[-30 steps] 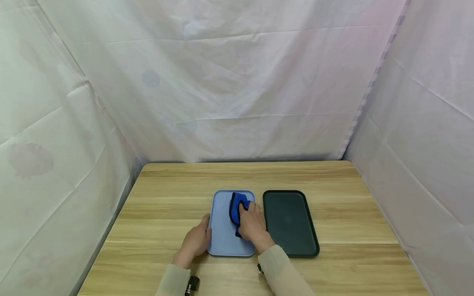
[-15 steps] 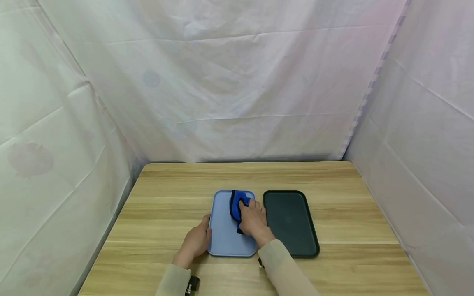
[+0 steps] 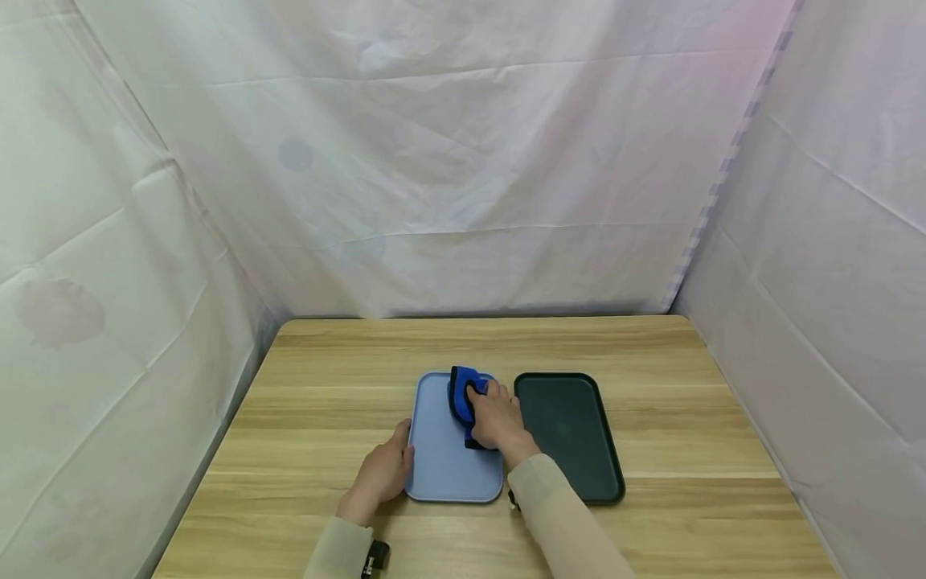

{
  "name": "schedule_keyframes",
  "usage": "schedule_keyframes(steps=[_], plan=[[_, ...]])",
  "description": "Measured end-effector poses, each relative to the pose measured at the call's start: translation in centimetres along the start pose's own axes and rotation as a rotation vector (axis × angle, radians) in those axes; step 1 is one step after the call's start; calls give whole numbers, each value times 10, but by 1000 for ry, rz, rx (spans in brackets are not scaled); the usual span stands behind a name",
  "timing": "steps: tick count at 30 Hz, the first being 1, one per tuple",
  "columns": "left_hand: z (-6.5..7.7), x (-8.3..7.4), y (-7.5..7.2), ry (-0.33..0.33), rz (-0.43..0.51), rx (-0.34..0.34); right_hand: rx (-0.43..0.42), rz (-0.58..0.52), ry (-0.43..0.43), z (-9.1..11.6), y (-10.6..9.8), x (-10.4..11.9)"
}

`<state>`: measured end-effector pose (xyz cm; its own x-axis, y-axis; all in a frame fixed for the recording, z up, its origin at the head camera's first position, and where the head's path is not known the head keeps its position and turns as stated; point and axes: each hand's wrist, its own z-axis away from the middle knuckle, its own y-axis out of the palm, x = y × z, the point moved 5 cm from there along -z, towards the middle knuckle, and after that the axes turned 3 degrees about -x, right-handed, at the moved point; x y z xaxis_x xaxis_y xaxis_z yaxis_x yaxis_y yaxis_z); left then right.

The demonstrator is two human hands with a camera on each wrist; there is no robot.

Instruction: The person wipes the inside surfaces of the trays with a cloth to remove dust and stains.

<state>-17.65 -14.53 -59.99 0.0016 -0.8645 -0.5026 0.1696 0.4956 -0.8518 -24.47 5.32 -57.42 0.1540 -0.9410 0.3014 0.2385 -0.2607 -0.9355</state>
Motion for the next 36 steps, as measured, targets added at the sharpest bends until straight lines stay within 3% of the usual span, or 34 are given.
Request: schedule_keyframes(steps=[17,36], plan=[[0,-1,-1,-10,7,5,7,6,-35,-10,-2,-3],[1,-4,-3,6,-5,-4,-31,-39,-2,-10,5,22]])
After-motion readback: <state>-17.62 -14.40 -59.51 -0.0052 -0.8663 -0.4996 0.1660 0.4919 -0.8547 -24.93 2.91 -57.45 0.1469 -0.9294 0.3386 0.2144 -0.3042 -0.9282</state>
